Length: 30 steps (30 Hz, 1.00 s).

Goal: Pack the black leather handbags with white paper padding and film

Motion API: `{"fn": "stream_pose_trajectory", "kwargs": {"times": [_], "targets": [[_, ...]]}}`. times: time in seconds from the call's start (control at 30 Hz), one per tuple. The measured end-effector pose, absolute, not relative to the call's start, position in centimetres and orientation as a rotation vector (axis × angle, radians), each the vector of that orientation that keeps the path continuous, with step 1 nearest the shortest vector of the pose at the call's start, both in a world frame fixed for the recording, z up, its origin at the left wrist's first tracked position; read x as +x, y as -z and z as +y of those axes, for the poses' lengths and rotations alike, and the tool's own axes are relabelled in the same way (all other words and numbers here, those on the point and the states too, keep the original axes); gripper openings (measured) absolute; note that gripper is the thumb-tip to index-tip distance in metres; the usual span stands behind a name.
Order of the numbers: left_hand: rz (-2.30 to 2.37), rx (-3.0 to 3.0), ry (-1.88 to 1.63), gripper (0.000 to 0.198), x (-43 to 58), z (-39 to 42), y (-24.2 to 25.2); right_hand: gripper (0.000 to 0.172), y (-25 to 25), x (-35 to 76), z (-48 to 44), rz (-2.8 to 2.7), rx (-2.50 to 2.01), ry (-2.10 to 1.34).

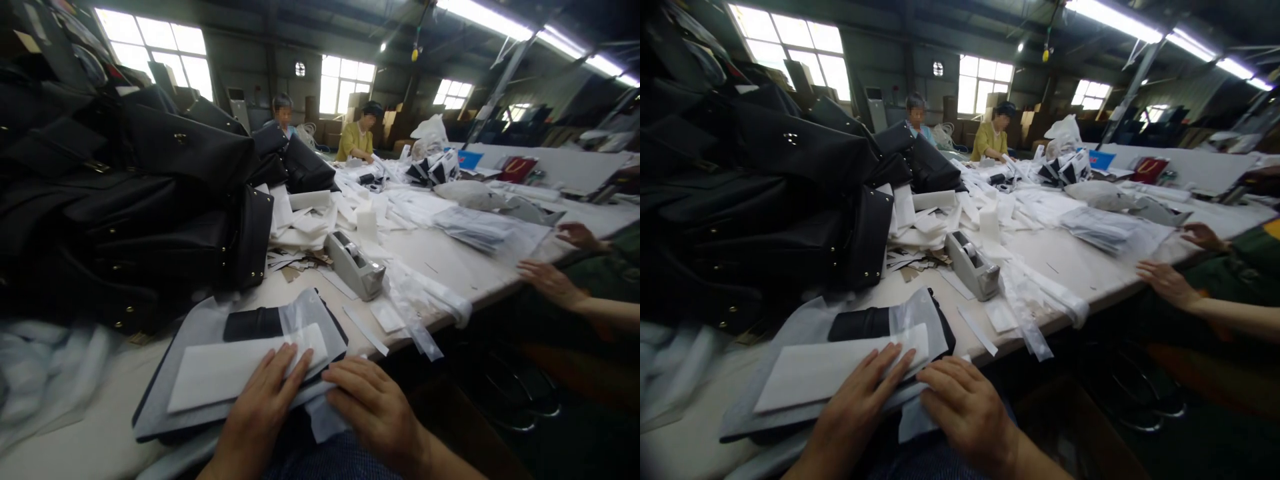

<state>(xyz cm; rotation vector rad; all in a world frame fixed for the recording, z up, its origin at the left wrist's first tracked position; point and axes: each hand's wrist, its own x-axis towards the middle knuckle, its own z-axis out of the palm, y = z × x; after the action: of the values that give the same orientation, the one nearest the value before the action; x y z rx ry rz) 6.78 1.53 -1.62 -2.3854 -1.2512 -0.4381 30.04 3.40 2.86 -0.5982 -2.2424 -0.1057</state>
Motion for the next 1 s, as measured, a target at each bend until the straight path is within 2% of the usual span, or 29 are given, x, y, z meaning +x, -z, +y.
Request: {"fn": "stream_pose_trajectory", "kwargs": {"times": [0.13, 0.27, 0.43, 0.57, 0.7, 0.87, 1.0], "targets": [[-1.269, -2.428, 0.472, 0.049, 6.6, 1.8, 1.8, 0.019, -2.0, 30.2, 4.6, -2.311, -0.523, 0.05], [-1.271, -2.451, 0.493, 0.059, 6.4, 1.9, 2.3, 0.024, -1.1, 31.3, 3.2, -2.372, -0.564, 0.071], [-1.322, -2.441, 0.514, 0.054, 6.6, 1.7, 2.1, 0.03, -1.6, 32.2, 2.0, -2.332, -0.482, -0.043], [-1.308, -2.437, 0.578, 0.053, 6.8, 1.6, 1.8, 0.047, -3.1, 30.7, 4.2, -2.46, -0.706, 0.162], [-1.3, -2.449, 0.657, 0.051, 6.8, 1.9, 1.7, 0.04, -3.2, 29.0, 6.5, -2.582, -0.695, 0.204], [-1.308, -2.647, 0.511, 0.047, 6.2, 2.4, -0.7, 0.032, -1.7, 28.6, 7.0, -2.492, -0.713, 0.193], [-1.308, -2.784, 0.395, 0.057, 5.8, 2.8, -2.8, 0.033, -1.3, 28.6, 6.5, -2.409, -0.69, 0.202]]}}
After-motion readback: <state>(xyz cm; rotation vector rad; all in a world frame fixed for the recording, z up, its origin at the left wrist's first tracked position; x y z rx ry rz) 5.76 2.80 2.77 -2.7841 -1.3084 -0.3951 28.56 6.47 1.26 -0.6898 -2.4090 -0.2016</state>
